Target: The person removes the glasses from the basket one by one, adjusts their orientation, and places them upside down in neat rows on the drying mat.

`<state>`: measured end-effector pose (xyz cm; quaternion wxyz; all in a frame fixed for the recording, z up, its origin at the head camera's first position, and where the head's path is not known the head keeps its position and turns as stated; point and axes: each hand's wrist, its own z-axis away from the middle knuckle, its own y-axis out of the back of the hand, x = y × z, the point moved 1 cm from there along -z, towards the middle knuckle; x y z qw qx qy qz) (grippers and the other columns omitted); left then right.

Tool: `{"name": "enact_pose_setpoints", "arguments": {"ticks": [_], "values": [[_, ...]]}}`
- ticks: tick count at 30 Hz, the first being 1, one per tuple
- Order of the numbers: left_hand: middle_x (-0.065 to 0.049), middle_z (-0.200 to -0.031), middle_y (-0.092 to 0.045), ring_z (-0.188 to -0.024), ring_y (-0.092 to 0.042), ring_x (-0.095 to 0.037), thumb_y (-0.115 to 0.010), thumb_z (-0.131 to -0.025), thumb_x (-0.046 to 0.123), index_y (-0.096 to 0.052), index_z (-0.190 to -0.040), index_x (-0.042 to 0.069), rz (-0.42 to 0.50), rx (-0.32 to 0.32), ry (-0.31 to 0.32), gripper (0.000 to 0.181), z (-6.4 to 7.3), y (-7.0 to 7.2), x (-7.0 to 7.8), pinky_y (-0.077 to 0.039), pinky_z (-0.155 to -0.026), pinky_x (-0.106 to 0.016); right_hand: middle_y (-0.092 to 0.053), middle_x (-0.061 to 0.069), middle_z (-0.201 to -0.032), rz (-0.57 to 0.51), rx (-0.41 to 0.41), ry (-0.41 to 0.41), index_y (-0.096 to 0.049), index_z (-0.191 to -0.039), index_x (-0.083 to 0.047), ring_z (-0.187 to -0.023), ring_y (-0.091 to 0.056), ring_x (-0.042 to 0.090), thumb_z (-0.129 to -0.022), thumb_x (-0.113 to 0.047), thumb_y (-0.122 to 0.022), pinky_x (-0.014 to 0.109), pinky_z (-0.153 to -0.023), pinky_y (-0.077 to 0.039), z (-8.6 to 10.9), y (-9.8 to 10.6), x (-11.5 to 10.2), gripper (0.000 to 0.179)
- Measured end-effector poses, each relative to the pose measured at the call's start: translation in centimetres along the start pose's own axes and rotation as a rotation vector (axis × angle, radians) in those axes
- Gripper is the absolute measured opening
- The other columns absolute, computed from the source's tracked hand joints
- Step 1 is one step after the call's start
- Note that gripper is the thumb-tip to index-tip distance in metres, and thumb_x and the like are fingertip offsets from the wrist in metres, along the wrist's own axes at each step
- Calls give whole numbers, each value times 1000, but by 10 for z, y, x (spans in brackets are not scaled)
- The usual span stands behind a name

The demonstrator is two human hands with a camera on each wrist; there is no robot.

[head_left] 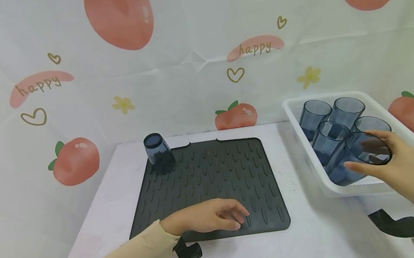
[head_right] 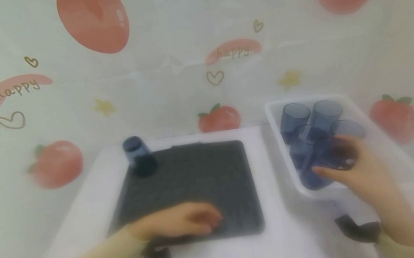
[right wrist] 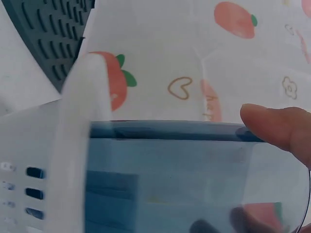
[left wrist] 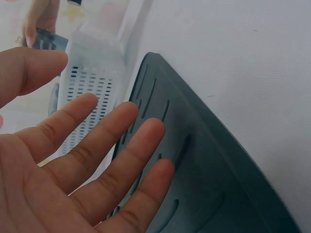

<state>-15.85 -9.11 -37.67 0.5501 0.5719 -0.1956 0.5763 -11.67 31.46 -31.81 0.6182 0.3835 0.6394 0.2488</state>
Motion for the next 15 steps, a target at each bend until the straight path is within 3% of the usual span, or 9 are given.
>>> {"name": "enact_pose_setpoints", "arguments": {"ticks": [3,7,15], "values": [[-12,-120,-63,-102,-61,-2,-58,-97,15,-56,-129,6,-3,4,7,34,0,0,1,-49,-86,-19,-59,-9,-121,-25,22,0,-25,-153,-13,-83,-35,-31,-77,-44,-80,11,-62,-35,3,5,-5,99],[-12,-120,-63,-101,-61,-1,-58,-97,15,-56,-129,6,-6,8,7,34,1,0,3,-49,-86,-19,-44,-42,-97,-64,89,16,-29,-151,-12,-83,-38,-31,-75,-39,-83,6,-63,-33,6,13,-13,96],[-11,-121,-63,-102,-61,-1,-58,-97,16,-56,-130,6,-6,7,9,34,0,1,2,-49,-87,-19,-52,-41,-96,-247,199,43,-36,-145,-22,-83,-49,-28,-76,-18,-84,-2,-65,-37,13,25,-29,84]]}}
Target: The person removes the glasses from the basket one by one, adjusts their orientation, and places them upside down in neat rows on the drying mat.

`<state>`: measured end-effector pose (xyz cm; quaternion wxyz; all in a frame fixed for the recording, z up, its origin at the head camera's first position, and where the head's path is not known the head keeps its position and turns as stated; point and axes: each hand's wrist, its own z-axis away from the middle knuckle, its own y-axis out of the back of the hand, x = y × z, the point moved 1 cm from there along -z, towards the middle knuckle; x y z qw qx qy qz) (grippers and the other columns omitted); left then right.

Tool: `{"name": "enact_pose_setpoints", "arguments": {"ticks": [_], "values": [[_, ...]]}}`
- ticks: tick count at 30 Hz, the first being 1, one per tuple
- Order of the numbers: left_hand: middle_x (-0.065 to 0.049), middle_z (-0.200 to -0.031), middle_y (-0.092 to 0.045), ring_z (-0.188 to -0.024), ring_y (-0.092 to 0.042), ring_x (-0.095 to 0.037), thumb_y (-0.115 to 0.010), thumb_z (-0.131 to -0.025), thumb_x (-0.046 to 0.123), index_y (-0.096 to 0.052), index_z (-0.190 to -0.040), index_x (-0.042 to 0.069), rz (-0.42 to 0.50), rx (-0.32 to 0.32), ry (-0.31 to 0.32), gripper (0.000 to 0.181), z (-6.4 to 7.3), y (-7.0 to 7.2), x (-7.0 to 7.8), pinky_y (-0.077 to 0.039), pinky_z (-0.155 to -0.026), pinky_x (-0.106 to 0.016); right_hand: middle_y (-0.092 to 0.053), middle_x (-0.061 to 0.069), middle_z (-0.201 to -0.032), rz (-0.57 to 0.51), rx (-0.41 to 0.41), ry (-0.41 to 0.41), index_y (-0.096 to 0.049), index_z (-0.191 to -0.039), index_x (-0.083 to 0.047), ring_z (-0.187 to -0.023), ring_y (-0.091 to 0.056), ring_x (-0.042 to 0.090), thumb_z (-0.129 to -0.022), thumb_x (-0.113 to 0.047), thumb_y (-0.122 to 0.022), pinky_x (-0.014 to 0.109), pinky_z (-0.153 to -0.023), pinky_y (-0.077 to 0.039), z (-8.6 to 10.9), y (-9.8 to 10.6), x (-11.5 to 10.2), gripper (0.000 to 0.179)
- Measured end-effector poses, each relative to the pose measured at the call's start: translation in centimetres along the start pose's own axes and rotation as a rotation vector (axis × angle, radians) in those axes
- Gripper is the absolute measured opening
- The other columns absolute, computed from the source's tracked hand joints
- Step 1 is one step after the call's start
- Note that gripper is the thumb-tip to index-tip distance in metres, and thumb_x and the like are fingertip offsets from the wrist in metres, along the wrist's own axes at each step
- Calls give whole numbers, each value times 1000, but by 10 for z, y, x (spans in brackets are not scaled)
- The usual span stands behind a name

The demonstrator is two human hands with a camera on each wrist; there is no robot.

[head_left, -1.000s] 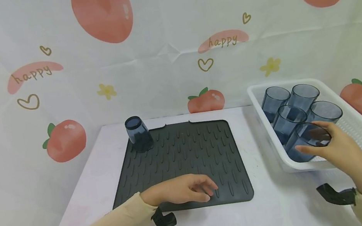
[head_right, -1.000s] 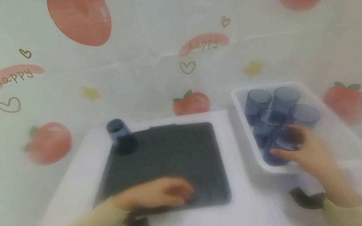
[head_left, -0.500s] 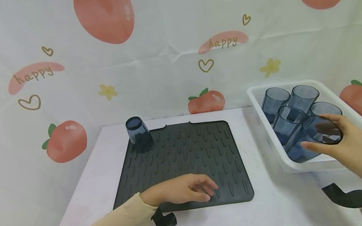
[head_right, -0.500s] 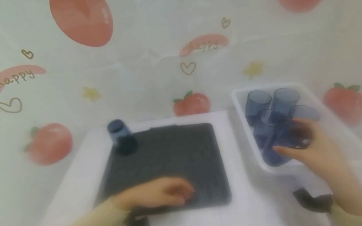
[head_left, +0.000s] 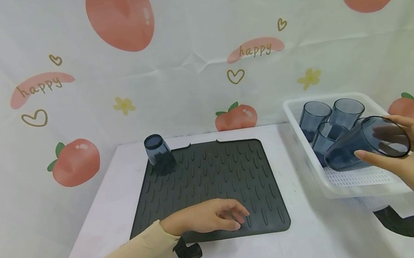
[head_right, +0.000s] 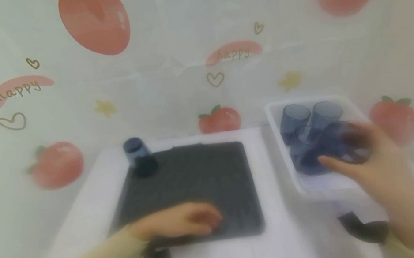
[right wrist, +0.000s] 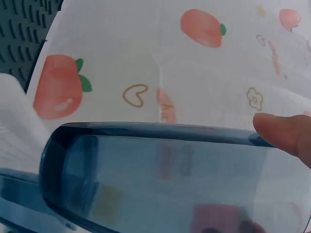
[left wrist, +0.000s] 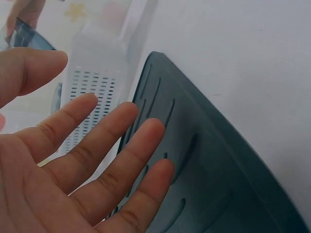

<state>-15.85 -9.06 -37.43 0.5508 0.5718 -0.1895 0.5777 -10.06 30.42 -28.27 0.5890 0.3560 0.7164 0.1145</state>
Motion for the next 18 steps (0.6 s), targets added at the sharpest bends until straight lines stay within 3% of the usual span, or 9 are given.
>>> {"name": "enact_pose_setpoints", "arguments": {"ticks": [6,13,18], "values": [[-12,-120,-63,-102,-60,0,-58,-97,16,-55,-130,6,-3,1,-2,34,0,0,1,-49,-87,-19,-58,-27,-103,-193,124,61,-45,-130,-28,-94,-55,-16,-73,6,-80,-3,-75,-40,4,-6,-12,75],[-13,-121,-63,-101,-60,-1,-57,-97,15,-55,-130,5,0,0,-9,34,0,0,2,-49,-87,-19,-66,-1,-113,-706,170,163,-52,-132,-3,-102,-62,7,-66,31,-68,6,-81,-48,7,-22,-15,76],[-12,-121,-63,-101,-60,-1,-58,-97,17,-56,-130,6,-3,1,-5,34,-1,-1,-1,-49,-86,-20,-66,2,-113,-771,164,170,-52,-132,-1,-104,-60,10,-66,32,-66,8,-86,-46,10,-34,-17,75]]}}
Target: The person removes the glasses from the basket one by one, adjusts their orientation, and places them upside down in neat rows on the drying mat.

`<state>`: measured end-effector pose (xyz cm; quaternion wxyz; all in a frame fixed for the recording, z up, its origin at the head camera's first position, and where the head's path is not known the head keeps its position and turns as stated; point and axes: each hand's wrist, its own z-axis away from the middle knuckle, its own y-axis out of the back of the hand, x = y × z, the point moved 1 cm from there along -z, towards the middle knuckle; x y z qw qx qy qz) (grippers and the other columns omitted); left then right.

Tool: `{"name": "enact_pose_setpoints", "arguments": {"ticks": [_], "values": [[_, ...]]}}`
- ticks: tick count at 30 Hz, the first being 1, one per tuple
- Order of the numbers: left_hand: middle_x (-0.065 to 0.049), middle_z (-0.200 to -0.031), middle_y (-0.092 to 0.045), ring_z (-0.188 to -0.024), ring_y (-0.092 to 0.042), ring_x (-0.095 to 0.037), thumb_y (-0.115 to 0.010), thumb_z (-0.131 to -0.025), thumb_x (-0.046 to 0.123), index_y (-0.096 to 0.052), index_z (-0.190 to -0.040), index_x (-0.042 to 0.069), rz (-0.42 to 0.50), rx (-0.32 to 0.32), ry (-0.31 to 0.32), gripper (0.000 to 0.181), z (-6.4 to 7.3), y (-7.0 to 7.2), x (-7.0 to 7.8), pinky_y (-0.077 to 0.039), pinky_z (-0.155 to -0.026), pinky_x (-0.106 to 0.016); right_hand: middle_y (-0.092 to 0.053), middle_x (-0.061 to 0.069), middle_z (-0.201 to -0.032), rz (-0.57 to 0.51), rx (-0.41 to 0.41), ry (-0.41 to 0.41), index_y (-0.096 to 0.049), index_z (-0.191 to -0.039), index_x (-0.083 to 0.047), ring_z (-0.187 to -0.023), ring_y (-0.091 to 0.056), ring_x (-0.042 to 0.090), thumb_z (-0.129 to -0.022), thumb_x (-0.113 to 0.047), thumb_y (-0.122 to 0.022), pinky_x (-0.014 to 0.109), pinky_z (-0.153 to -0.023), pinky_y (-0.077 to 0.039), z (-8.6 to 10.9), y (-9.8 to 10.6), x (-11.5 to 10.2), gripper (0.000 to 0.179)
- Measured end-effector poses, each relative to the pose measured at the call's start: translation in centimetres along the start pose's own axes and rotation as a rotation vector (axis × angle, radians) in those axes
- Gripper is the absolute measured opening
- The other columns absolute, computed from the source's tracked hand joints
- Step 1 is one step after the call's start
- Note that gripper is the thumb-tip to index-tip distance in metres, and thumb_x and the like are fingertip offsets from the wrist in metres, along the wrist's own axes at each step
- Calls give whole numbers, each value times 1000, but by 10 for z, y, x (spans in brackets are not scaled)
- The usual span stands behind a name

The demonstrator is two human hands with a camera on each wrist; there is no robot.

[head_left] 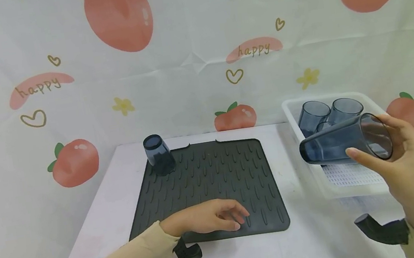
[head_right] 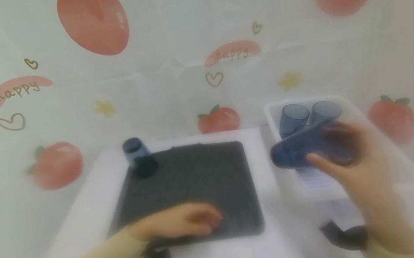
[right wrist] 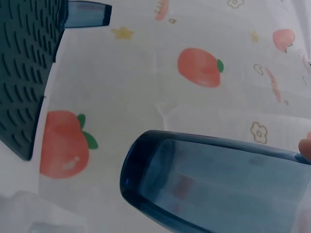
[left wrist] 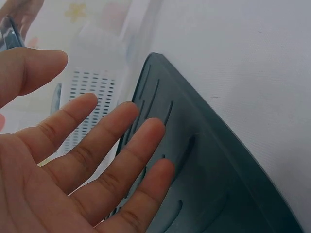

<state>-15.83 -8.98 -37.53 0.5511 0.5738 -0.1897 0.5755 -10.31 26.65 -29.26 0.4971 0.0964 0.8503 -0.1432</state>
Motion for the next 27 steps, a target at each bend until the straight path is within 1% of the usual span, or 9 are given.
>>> {"name": "enact_pose_setpoints", "arguments": {"ticks": [3,7,10,11,15,22,24,27], "values": [[-11,-120,-63,-101,-60,-1,-57,-97,17,-56,-130,6,-2,1,3,34,0,0,0,-49,-87,-20,-65,4,-113,-22,-2,5,-53,-130,2,-104,-61,12,-65,34,-64,10,-86,-48,3,-6,2,73],[-10,-120,-64,-102,-61,-1,-58,-97,17,-56,-130,7,1,2,6,34,1,0,0,-49,-87,-20,-64,3,-114,-65,-51,1,-53,-129,1,-105,-60,10,-67,35,-61,11,-82,-50,6,-10,5,71],[-10,-120,-64,-101,-61,-1,-58,-97,17,-56,-129,7,7,3,11,34,1,0,0,-49,-87,-20,-61,-1,-120,-33,-106,-19,-53,-130,-6,-107,-58,6,-71,31,-63,8,-83,-48,9,-11,9,70],[-10,-120,-64,-101,-61,-1,-58,-97,17,-56,-129,7,7,4,12,34,1,0,0,-49,-87,-20,-59,-3,-122,-4,-122,-29,-52,-131,-8,-108,-57,4,-72,29,-64,7,-84,-47,10,-11,11,70],[-10,-120,-64,-101,-61,-1,-58,-97,17,-56,-129,8,9,9,9,34,2,-1,-1,-49,-87,-20,-56,-6,-126,60,-167,-64,-48,-133,-13,-109,-56,0,-74,23,-67,5,-83,-45,15,-12,18,71],[-9,-119,-64,-101,-61,-1,-58,-97,18,-56,-129,8,-7,20,-8,34,1,0,-3,-49,-87,-20,-59,-8,-122,87,-229,-93,-46,-133,-13,-105,-59,-1,-76,20,-68,8,-77,-49,24,-25,23,69],[-9,-119,-64,-102,-61,-2,-58,-97,18,-56,-129,7,-17,25,-13,34,1,0,-1,-50,-87,-20,-58,-8,-120,108,-240,-110,-45,-133,-14,-104,-58,-1,-77,18,-69,8,-77,-50,27,-29,25,69],[-9,-121,-63,-104,-61,-2,-58,-97,17,-55,-130,7,-24,38,-25,35,0,2,-1,-50,-87,-20,-56,-9,-120,178,-259,-124,-43,-135,-14,-104,-57,-2,-78,14,-71,8,-77,-49,31,-34,28,70]]}}
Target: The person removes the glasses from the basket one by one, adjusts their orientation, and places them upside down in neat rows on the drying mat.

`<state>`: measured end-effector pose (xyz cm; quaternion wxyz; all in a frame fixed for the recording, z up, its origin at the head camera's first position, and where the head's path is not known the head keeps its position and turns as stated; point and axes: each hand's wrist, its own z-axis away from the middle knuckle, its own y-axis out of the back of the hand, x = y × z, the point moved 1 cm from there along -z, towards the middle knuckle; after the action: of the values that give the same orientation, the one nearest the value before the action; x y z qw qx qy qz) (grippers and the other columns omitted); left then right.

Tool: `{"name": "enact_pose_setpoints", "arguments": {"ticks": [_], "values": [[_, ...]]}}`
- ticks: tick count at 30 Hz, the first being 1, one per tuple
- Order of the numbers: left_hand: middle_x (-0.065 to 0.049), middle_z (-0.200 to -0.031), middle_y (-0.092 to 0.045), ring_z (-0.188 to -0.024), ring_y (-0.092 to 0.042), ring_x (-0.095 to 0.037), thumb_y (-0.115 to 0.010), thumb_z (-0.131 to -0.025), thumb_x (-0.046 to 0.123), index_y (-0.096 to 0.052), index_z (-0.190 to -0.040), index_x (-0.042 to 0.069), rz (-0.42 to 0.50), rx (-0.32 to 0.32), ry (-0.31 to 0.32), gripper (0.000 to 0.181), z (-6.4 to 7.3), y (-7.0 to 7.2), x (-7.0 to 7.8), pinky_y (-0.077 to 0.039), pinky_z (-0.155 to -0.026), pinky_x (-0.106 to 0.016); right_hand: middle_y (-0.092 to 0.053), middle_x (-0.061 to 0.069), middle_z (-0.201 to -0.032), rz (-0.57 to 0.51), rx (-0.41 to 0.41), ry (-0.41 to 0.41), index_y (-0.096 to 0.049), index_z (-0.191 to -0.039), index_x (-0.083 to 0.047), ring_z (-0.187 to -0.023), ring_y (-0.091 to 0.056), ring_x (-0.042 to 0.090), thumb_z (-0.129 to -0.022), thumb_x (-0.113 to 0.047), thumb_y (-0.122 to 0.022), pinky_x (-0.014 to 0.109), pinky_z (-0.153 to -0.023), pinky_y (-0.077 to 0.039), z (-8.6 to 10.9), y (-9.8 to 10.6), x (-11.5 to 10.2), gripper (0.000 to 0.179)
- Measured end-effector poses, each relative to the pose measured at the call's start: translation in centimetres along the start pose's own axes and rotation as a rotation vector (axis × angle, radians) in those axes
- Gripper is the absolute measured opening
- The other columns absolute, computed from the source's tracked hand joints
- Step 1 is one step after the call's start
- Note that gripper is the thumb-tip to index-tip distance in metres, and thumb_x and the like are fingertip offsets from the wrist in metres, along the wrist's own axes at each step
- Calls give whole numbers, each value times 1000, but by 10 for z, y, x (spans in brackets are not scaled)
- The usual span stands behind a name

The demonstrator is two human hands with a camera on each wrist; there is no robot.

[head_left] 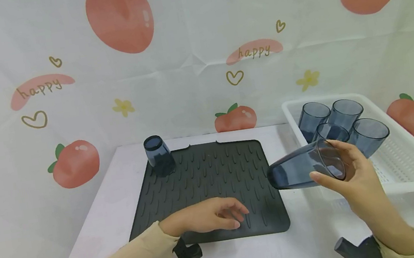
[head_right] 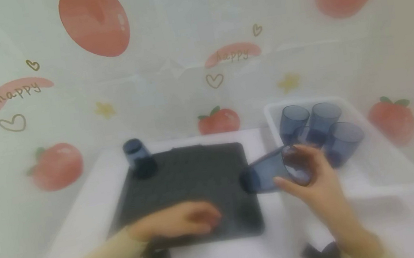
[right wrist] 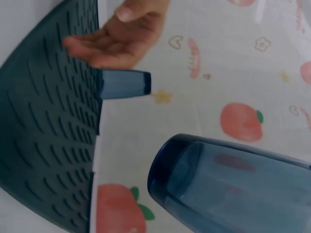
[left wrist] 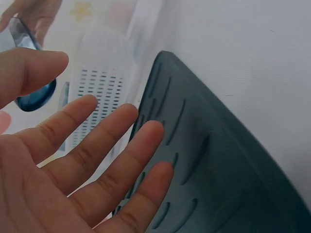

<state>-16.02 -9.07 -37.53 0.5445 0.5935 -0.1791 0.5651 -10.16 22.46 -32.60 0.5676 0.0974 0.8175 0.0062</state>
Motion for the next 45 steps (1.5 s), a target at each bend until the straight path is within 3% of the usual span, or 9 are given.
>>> {"name": "enact_pose_setpoints", "arguments": {"ticks": [4,12,20,30,34,45], "values": [[-12,-124,-62,-106,-60,-1,-57,-98,16,-53,-132,6,-12,22,-26,36,-1,2,1,-51,-88,-21,-54,-11,-123,41,-22,-33,-40,-137,-14,-107,-55,-3,-79,10,-73,9,-78,-50,2,-9,3,71],[-10,-126,-61,-111,-60,-8,-59,-98,17,-53,-133,9,-7,96,-23,37,0,8,7,-49,-92,-20,-53,-11,-125,13,-75,-66,-39,-137,-11,-111,-54,-3,-79,8,-74,11,-80,-51,7,-23,7,70],[-7,-129,-60,-115,-60,-12,-59,-98,15,-52,-132,12,42,214,-66,36,-3,11,12,-47,-96,-23,-56,-9,-124,-92,-111,-57,-41,-134,-10,-110,-56,-1,-77,15,-71,13,-81,-51,11,-33,12,68],[-6,-140,-49,-127,-52,-18,-67,-92,12,-40,-142,12,111,364,-209,57,-10,6,14,-43,-105,-29,-56,-8,-124,-91,-129,-85,-39,-136,-6,-110,-56,-1,-77,13,-72,14,-80,-52,15,-44,12,70],[-7,-143,-45,-130,-48,-18,-70,-89,11,-36,-143,15,152,373,-233,64,-14,2,12,-40,-107,-31,-56,-7,-124,-115,-143,-89,-39,-136,-5,-111,-57,0,-77,14,-71,15,-81,-53,16,-46,12,69],[-3,-144,-44,-132,-45,-15,-76,-83,10,-35,-144,16,152,344,-207,74,-22,-9,9,-40,-107,-29,-55,-8,-125,-56,-158,-95,-37,-137,-3,-113,-55,-1,-78,10,-73,15,-83,-52,17,-52,11,70]]}}
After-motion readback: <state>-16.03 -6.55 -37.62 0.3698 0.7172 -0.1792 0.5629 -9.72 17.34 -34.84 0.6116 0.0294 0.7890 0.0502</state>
